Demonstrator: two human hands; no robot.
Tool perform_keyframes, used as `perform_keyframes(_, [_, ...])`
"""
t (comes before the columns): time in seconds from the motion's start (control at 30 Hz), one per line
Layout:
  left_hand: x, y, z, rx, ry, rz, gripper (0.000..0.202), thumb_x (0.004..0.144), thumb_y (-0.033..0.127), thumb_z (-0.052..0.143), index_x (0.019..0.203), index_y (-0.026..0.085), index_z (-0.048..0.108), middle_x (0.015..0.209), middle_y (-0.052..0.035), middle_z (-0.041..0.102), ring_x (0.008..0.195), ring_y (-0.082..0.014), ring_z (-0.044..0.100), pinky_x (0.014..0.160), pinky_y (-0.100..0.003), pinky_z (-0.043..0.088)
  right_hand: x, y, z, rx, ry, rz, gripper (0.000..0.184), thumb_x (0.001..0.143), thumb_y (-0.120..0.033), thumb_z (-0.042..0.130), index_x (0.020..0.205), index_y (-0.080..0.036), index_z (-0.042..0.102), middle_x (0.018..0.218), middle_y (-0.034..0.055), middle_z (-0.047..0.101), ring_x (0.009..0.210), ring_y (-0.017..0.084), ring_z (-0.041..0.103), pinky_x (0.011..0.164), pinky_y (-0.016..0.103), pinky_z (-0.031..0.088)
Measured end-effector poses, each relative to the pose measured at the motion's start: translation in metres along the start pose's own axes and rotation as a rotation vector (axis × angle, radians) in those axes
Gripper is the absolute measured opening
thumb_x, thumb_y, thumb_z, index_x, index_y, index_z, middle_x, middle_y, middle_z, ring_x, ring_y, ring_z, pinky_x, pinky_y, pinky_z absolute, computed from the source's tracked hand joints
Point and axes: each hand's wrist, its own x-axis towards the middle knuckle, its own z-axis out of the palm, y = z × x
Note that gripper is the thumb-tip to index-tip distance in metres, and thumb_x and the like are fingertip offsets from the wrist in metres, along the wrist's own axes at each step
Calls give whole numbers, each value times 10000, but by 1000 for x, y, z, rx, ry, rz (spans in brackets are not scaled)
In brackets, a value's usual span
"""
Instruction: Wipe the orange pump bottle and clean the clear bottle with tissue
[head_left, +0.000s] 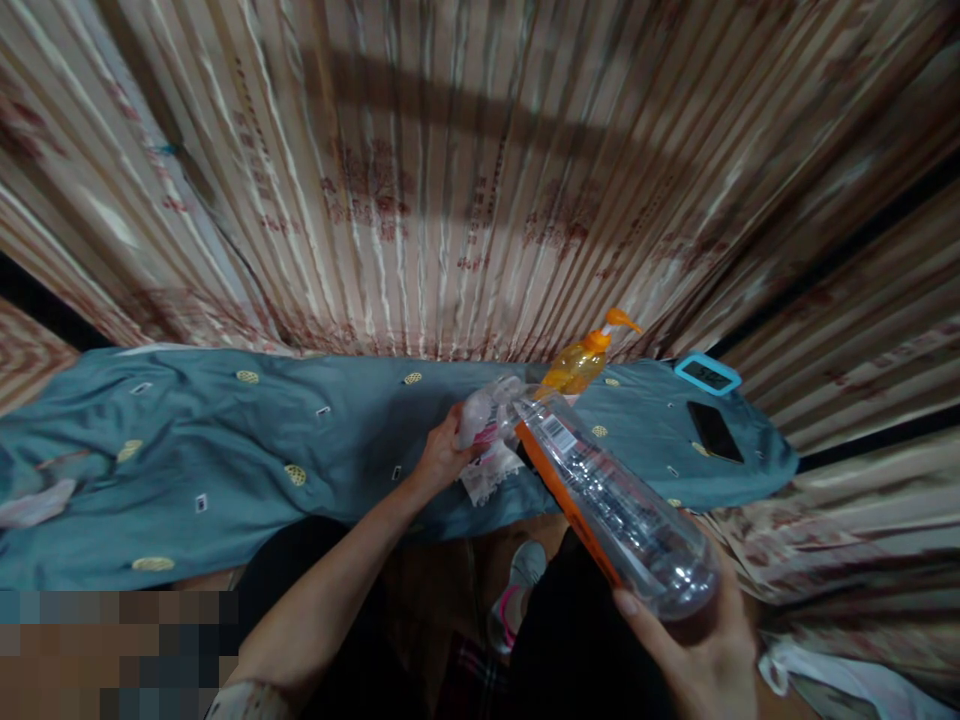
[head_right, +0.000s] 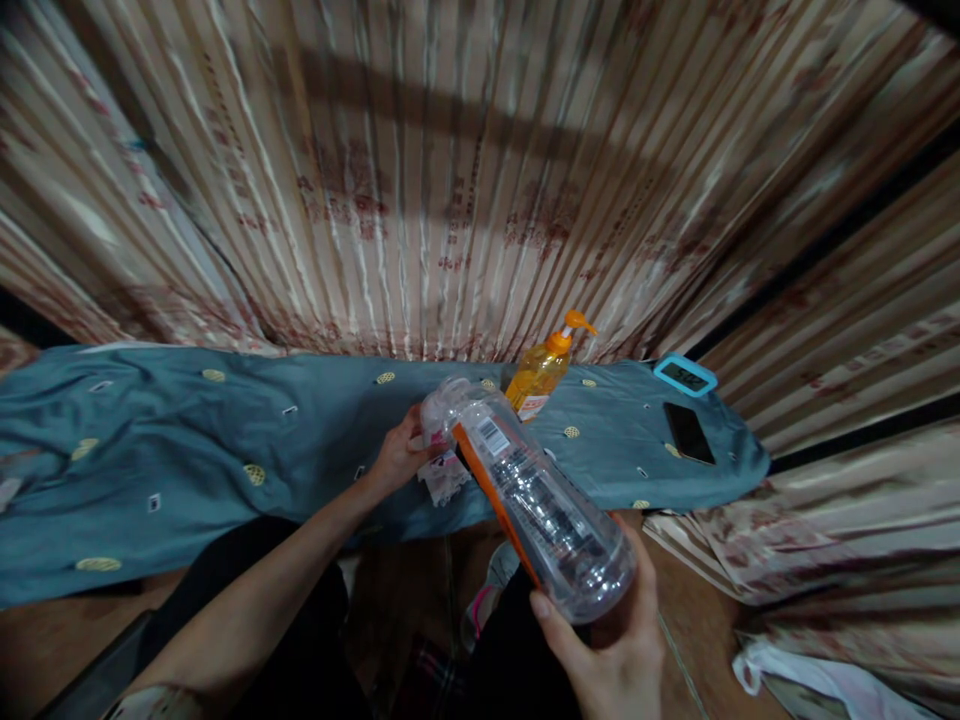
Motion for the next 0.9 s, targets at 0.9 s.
perform_keyframes(0.9, [0, 0, 1, 40, 12, 13, 634, 726, 353, 824, 1278, 197, 555, 1147, -64, 751, 1056, -270, 729, 967, -410, 580, -2, 3, 1, -38, 31, -74, 932, 733, -554, 821, 1443, -62, 472, 1308, 188, 625, 1105, 276, 674, 909, 293, 558])
